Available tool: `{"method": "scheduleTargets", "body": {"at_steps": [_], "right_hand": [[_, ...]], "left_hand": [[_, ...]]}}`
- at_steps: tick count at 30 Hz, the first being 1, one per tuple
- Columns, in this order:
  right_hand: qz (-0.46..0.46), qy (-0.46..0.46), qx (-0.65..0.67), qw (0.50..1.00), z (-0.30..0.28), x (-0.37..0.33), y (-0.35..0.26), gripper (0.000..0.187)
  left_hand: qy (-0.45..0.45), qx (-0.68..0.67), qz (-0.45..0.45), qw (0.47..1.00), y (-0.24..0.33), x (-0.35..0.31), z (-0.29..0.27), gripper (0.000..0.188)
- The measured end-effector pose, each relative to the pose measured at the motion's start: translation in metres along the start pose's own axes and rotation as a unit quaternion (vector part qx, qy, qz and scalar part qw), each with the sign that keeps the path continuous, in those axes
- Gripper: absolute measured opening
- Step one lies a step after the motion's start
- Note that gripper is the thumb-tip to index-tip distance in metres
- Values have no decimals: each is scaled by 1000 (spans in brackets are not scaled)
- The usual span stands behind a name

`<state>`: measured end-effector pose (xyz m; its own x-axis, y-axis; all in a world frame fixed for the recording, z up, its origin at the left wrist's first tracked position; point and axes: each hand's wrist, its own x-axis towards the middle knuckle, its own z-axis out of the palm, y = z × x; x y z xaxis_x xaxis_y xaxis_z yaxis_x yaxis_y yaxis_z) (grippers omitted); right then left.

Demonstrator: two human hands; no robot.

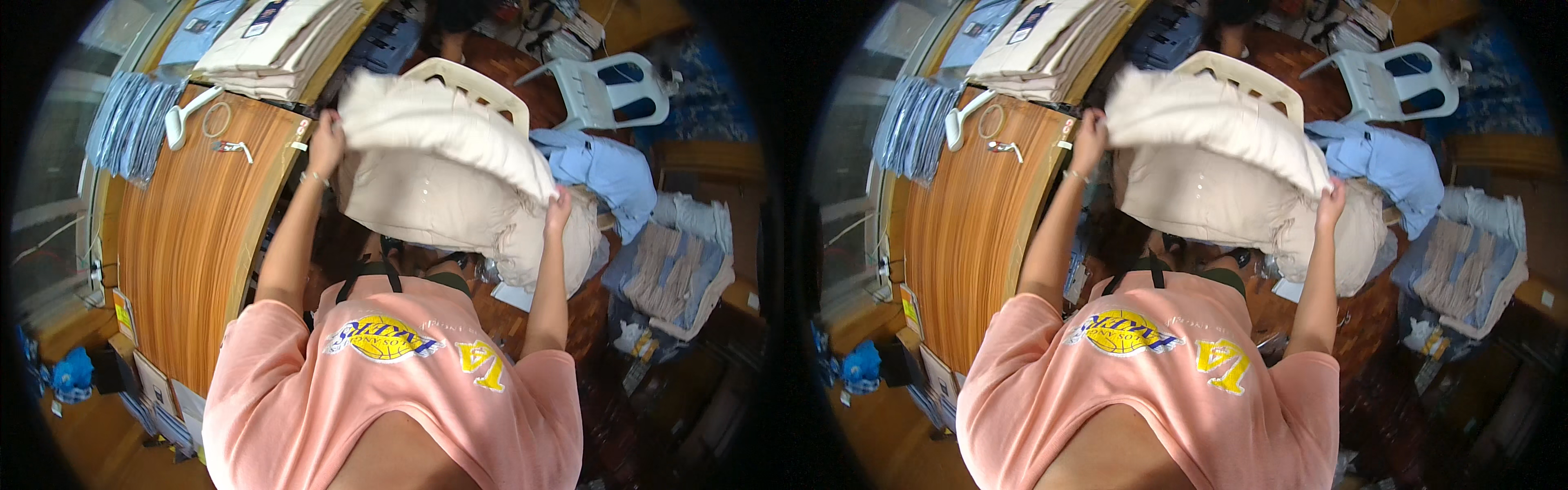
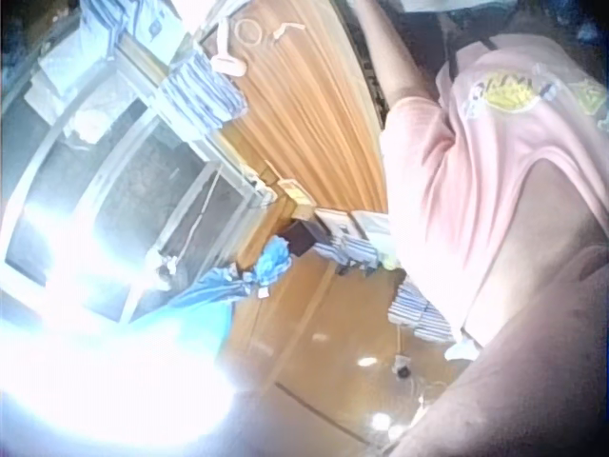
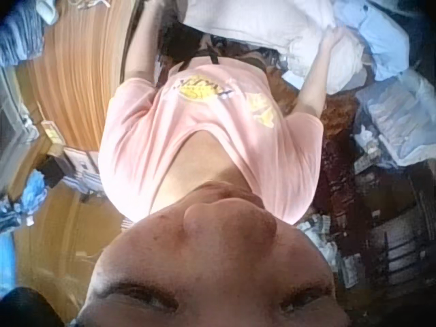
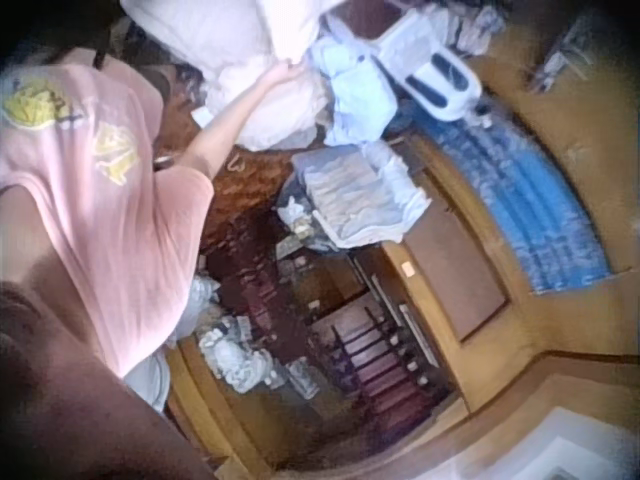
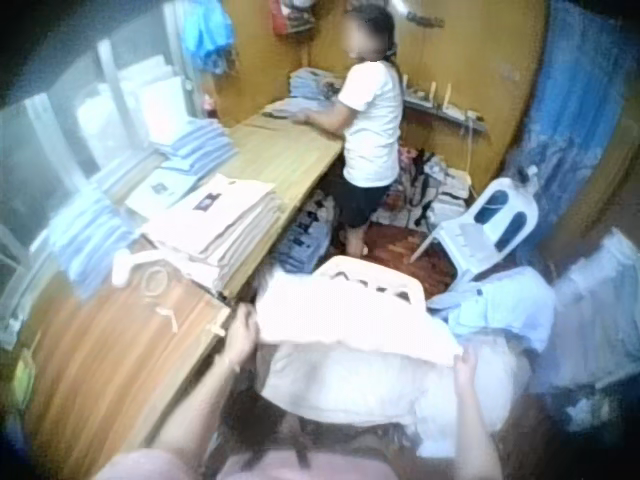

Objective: The person buttons several light-colored collared shirts and lays them flat on a table in a workspace.

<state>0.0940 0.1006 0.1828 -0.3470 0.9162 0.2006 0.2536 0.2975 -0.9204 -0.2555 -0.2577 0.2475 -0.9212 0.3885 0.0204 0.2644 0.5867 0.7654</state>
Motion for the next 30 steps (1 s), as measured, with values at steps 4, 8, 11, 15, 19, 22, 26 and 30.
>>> {"method": "scheduleTargets", "body": {"at_steps": [4, 8, 11, 15, 19, 22, 26, 30], "right_hand": [[171, -157, -68, 970, -8, -46, 44, 12], [294, -392, -152, 858, -14, -83, 97, 14], [256, -387, -140, 875, -36, -99, 119, 28], [306, -450, -196, 816, -40, -112, 168, 29], [501, -378, -172, 759, -31, -129, 80, 31], [480, -418, -65, 768, 26, -128, -23, 33], [258, -653, 186, 688, 182, -155, -156, 32], [45, -699, 212, 682, 258, -263, -338, 29]], "left_hand": [[-26, -35, -122, 992, -83, -66, 35, 20], [-19, 177, -229, 957, -115, -142, 32, 47], [-12, 139, -267, 954, -121, -199, 5, 55], [-30, 83, -282, 955, -156, -295, -60, 59], [-156, -97, -392, 902, -117, -307, -157, 57], [-69, -192, -264, 943, -110, -307, -241, 53], [280, -202, -199, 917, -82, -344, -376, 42], [557, -229, -107, 791, -124, -370, -525, 39]]}}
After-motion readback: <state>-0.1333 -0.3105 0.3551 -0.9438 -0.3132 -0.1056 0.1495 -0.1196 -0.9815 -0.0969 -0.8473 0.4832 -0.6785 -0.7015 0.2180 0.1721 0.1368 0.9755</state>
